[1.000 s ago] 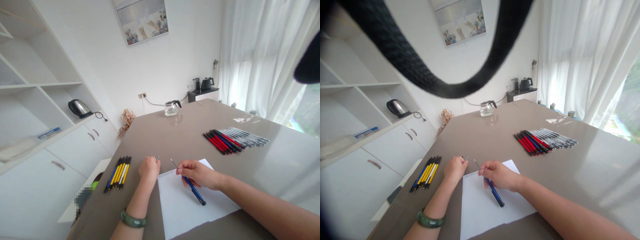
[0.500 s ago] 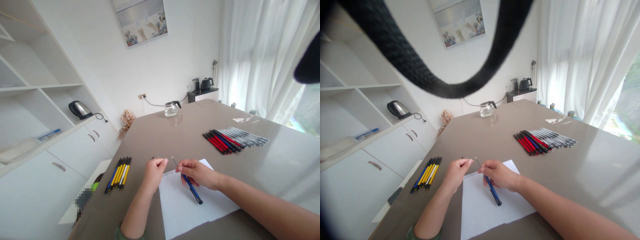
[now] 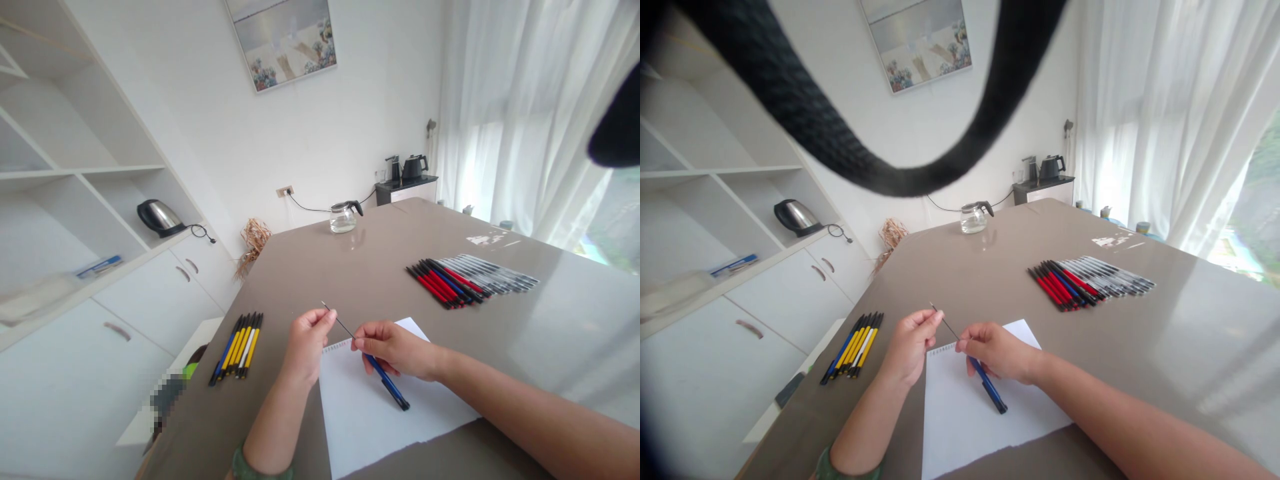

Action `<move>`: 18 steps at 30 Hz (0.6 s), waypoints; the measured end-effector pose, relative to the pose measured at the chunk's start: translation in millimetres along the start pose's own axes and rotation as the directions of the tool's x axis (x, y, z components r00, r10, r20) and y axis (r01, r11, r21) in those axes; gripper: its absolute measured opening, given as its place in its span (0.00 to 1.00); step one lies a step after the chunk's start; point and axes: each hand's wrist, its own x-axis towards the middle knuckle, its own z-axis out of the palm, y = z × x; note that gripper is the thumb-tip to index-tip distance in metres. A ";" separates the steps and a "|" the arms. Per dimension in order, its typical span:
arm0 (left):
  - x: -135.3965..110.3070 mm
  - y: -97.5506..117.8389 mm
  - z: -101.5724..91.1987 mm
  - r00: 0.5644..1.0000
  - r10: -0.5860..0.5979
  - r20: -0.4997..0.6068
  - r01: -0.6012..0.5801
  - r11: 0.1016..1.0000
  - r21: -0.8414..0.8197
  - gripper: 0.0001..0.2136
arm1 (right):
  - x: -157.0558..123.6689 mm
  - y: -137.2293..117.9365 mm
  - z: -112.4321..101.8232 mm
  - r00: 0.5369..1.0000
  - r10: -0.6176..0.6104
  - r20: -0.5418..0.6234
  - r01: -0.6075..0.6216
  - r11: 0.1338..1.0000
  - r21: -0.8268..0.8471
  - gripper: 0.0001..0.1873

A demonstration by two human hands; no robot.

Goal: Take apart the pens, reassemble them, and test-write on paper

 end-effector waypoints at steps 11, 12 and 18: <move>65.0 -8.4 -15.2 0.998 -0.039 -0.050 0.061 0.819 0.571 0.10 | -1.8 -2.0 -0.9 0.999 0.029 0.024 -0.029 1.000 -0.011 0.14; 71.1 -11.9 -10.2 0.997 -0.050 -0.053 0.072 0.790 0.609 0.09 | -2.1 -2.1 -1.2 0.999 0.024 0.022 -0.023 1.000 -0.013 0.13; 92.2 -28.6 7.6 0.993 -0.092 -0.075 0.117 0.634 0.764 0.06 | -4.2 -3.7 -2.8 1.000 0.013 0.019 -0.013 1.000 0.004 0.12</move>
